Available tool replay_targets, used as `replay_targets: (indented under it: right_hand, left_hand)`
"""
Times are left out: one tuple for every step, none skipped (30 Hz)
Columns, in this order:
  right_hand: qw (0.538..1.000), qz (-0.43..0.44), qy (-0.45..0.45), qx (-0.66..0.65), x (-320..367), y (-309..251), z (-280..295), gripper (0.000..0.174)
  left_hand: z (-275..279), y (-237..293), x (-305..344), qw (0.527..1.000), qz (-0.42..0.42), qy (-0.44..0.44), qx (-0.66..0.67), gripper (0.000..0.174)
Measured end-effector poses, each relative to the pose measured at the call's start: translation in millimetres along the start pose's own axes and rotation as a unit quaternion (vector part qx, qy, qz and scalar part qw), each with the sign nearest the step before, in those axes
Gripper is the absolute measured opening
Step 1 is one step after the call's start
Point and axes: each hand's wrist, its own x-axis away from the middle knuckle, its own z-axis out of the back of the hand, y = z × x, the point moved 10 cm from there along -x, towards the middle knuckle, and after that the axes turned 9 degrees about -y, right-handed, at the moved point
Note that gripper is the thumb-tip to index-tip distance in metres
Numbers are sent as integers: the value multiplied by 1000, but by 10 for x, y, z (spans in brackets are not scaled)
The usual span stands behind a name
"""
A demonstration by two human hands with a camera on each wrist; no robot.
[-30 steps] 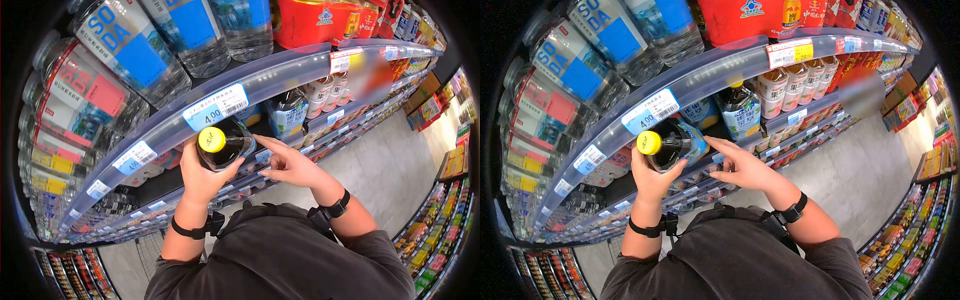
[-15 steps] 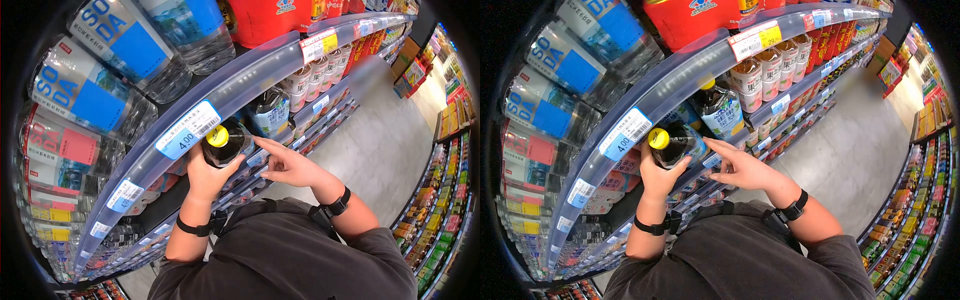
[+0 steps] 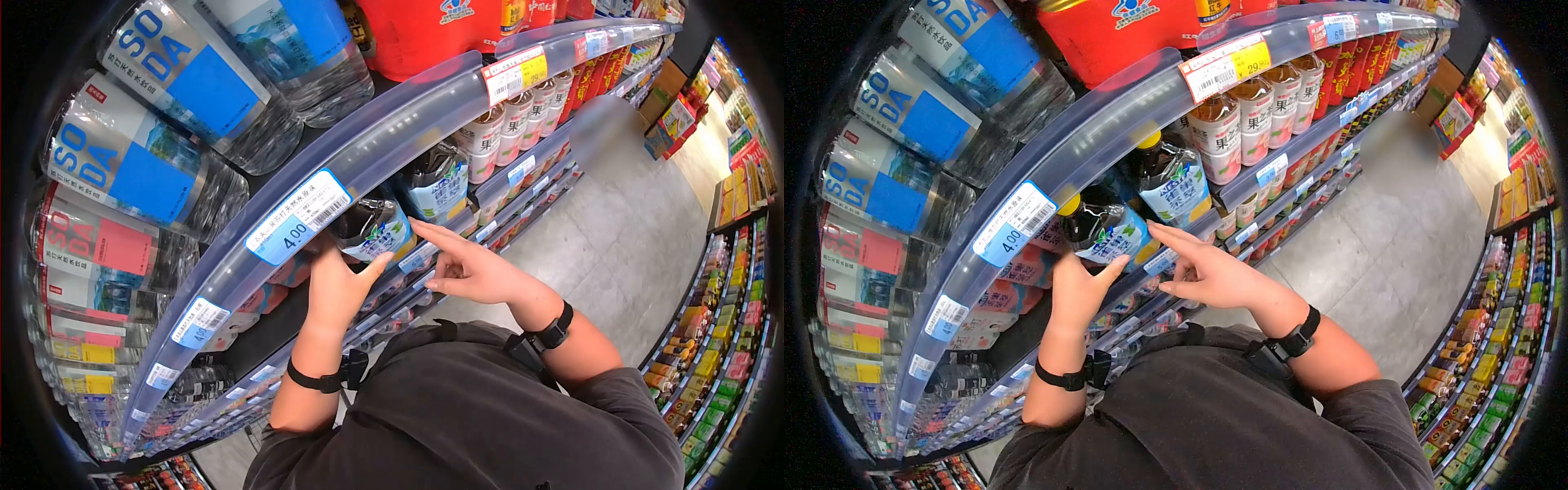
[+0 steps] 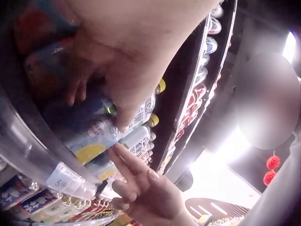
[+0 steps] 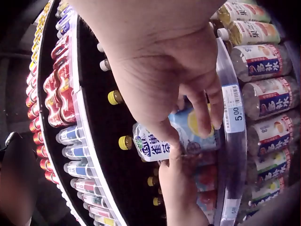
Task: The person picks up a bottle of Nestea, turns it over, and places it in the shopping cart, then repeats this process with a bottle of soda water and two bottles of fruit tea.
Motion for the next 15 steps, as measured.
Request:
replay_targets:
  right_hand:
    - [1000, -1, -4, 0, 0, -2, 4, 84]
    - [1000, -5, -11, 1, 1, -2, 3, 84]
    - [1000, -10, -18, 1, 6, 4, 1, 84]
    - [1000, -12, -22, 1, 13, 16, 2, 84]
    - [1000, -14, -26, -9, 21, 32, -3, 83]
    - [999, -15, -31, -18, 30, 42, -6, 83]
    - [999, -16, -37, -18, 38, 43, 0, 83]
    - [998, -29, -50, -18, 47, 65, -3, 85]
    - [997, -42, -63, -19, 53, 85, -8, 86]
    - [997, -42, -66, -17, 59, 75, 1, 86]
    - [997, -43, -65, -21, 73, 69, 10, 86]
    - [997, -44, -65, -25, 88, 64, 20, 85]
    - [996, -45, -67, -24, 102, 61, 28, 85]
    - [996, -50, -71, -19, 116, 67, 38, 84]
    - [996, -56, -75, -14, 130, 69, 55, 83]
  left_hand:
    - [-8, -14, 14, 1000, 3, 3, 0, 61]
    - [-31, -57, 25, 1000, 20, -1, 15, 56]
    - [-54, -96, 37, 999, 36, -5, 29, 52]
    - [-58, -103, 43, 999, 40, -3, 30, 52]
    - [-64, -116, 44, 999, 51, -4, 3, 51]
    - [-69, -127, 48, 998, 62, -5, -23, 51]
    - [-78, -146, 46, 998, 66, -1, -23, 51]
    - [-91, -158, 36, 998, 60, 8, -23, 50]
    - [-96, -150, 27, 998, 54, 16, -24, 49]
    - [-100, -124, 19, 998, 50, 22, -24, 48]
    - [-117, -144, 12, 998, 51, 24, -24, 48]
    - [-129, -149, 1, 998, 41, 34, -33, 56]
    - [-132, -135, -1, 998, 30, 44, -43, 64]
    - [-137, -129, -1, 998, 30, 46, -43, 64]
    - [-135, -112, -13, 997, 38, 45, -45, 64]
